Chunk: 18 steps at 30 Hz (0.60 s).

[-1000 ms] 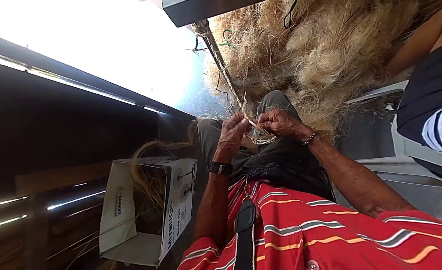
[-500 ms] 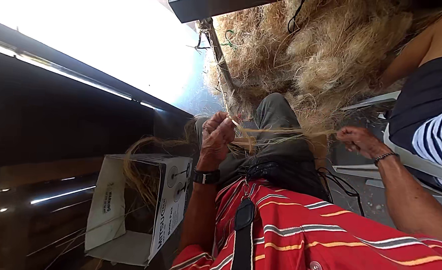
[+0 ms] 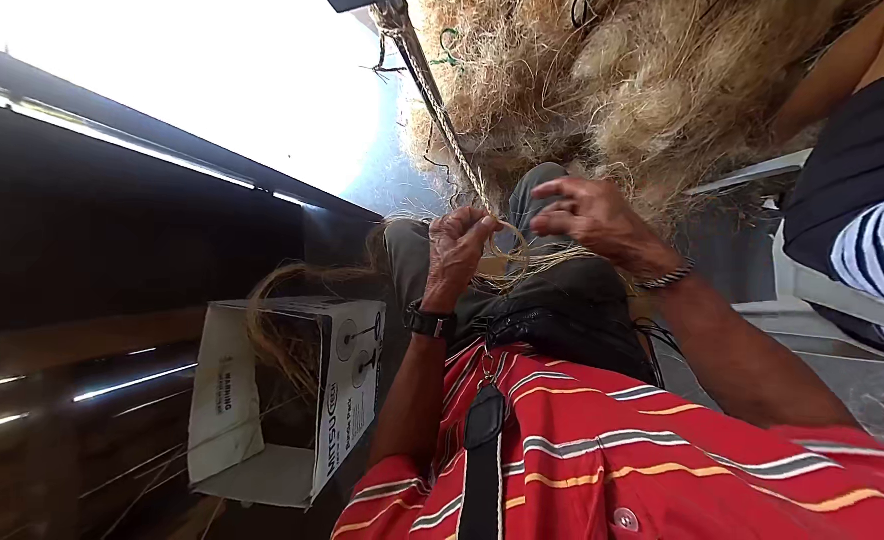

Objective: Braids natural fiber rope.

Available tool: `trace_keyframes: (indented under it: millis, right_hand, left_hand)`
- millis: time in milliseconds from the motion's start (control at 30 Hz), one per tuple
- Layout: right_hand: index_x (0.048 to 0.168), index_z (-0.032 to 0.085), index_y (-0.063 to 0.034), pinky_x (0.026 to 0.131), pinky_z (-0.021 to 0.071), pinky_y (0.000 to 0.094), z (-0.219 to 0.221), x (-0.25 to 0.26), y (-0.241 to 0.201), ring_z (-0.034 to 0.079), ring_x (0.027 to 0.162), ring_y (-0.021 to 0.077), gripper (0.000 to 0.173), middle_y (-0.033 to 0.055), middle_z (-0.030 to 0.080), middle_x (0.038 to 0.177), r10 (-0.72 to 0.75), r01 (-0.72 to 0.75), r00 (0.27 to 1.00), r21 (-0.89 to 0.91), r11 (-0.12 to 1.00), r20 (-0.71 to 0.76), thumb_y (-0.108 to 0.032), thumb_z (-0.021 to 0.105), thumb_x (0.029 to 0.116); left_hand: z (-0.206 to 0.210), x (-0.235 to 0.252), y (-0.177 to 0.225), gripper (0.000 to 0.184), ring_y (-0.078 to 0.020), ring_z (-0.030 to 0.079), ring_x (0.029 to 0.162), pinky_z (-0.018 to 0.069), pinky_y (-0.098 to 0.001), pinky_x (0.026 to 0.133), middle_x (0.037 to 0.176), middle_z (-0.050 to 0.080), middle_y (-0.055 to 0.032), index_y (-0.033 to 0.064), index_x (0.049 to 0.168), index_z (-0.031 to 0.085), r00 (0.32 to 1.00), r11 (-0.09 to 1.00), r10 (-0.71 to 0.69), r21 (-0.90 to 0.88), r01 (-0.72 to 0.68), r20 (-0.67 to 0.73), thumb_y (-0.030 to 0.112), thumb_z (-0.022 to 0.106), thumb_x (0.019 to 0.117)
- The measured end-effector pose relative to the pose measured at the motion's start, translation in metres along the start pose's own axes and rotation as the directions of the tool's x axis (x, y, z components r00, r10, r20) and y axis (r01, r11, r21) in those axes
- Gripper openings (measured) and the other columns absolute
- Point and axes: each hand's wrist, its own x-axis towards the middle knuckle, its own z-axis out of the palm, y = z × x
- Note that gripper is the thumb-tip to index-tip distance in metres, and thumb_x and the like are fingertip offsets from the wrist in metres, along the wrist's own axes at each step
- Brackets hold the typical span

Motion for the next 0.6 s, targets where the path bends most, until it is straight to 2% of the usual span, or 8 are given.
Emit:
trace_keyframes:
  millis: [100,133,167,233,367,433,533,600]
  right_hand:
    - [0.113,0.065,0.0032,0.059,0.0598,0.0299,0.036,0.035,-0.007,0.067,0.06,0.0137,0.019,0.0083,0.069,0.077,0.055,-0.075,0.991,0.166,0.983,0.125,-0.006,0.067,0.0962]
    - [0.105,0.066,0.0019,0.049,0.0523,0.0249,0.042,0.04,-0.009,0.059,0.052,0.0097,0.011,0.0053,0.066,0.071,0.086,-0.109,0.989,0.188,0.976,0.123,-0.003,0.067,0.0959]
    - [0.098,0.068,0.0004,0.044,0.0416,0.0214,0.045,0.042,-0.009,0.05,0.048,0.0058,0.004,0.0023,0.063,0.068,0.108,-0.127,0.989,0.204,0.971,0.1,-0.002,0.067,0.095]
    - [0.089,0.069,-0.0019,0.042,0.0334,0.0185,0.046,0.044,-0.004,0.042,0.045,0.0015,0.007,-0.0017,0.06,0.063,0.09,-0.099,0.995,0.227,0.969,0.049,0.0,0.065,0.0948]
    - [0.083,0.068,-0.0034,0.041,0.0315,0.0185,0.046,0.049,0.009,0.04,0.044,0.0003,0.011,-0.003,0.058,0.06,-0.008,0.006,1.0,0.202,0.979,0.007,0.0,0.065,0.0938]
    - [0.082,0.068,-0.004,0.046,0.0339,0.0194,0.042,0.051,0.013,0.042,0.048,0.0004,0.012,-0.0036,0.057,0.061,-0.076,0.076,0.997,0.117,0.99,-0.003,-0.002,0.065,0.0938]
    - [0.081,0.067,-0.0041,0.051,0.0366,0.0202,0.034,0.051,0.019,0.045,0.052,0.0011,0.015,-0.0036,0.055,0.061,-0.14,0.14,0.99,0.023,0.99,0.002,-0.004,0.063,0.0953]
    - [0.081,0.067,-0.0047,0.05,0.0353,0.0207,0.029,0.051,0.021,0.044,0.051,0.0016,0.015,-0.0034,0.054,0.061,-0.133,0.133,0.991,0.031,0.991,0.006,-0.004,0.062,0.0955]
  left_hand:
    - [0.001,0.014,0.006,0.013,-0.003,0.039,0.044,0.0333,-0.0175,0.041,0.063,0.055,0.0021,0.0073,0.09,0.067,0.998,0.997,-0.066,-0.038,0.066,0.01,0.009,0.059,0.1006]
    - [-0.002,0.021,0.001,0.012,-0.0024,0.041,0.045,0.0352,-0.0185,0.043,0.063,0.057,0.0027,0.0048,0.089,0.067,0.996,0.992,-0.085,-0.094,0.086,0.015,0.004,0.059,0.099]
    - [-0.005,0.025,-0.003,0.012,-0.0015,0.042,0.046,0.0359,-0.0184,0.044,0.064,0.059,0.0029,0.0037,0.089,0.067,0.993,0.984,-0.108,-0.139,0.112,0.036,0.002,0.059,0.0981]
    - [-0.009,0.027,-0.009,0.012,0.0,0.044,0.046,0.0365,-0.0171,0.043,0.069,0.066,0.0014,0.0026,0.091,0.069,0.985,0.968,-0.136,-0.198,0.154,0.103,0.001,0.059,0.0971]
    - [-0.009,0.027,-0.012,0.012,-0.0016,0.047,0.047,0.0413,-0.0174,0.045,0.071,0.065,-0.0001,0.0027,0.09,0.067,0.971,0.948,-0.177,-0.237,0.212,0.161,0.001,0.057,0.0981]
    - [-0.014,0.024,-0.013,0.012,-0.0032,0.052,0.054,0.0445,-0.0181,0.049,0.078,0.067,-0.0007,0.0025,0.097,0.068,0.967,0.959,-0.173,-0.192,0.209,0.188,0.004,0.056,0.099]
    - [-0.027,0.005,-0.009,0.019,-0.004,0.059,0.07,0.0496,-0.0212,0.062,0.1,0.07,-0.0005,0.0061,0.106,0.07,0.973,0.987,-0.138,-0.05,0.15,0.185,0.012,0.053,0.0996]
    - [-0.036,-0.002,-0.015,0.021,-0.0087,0.066,0.093,0.0559,-0.028,0.078,0.122,0.069,-0.0035,0.0072,0.107,0.07,0.978,0.982,-0.113,-0.13,0.137,0.176,0.015,0.052,0.0993]
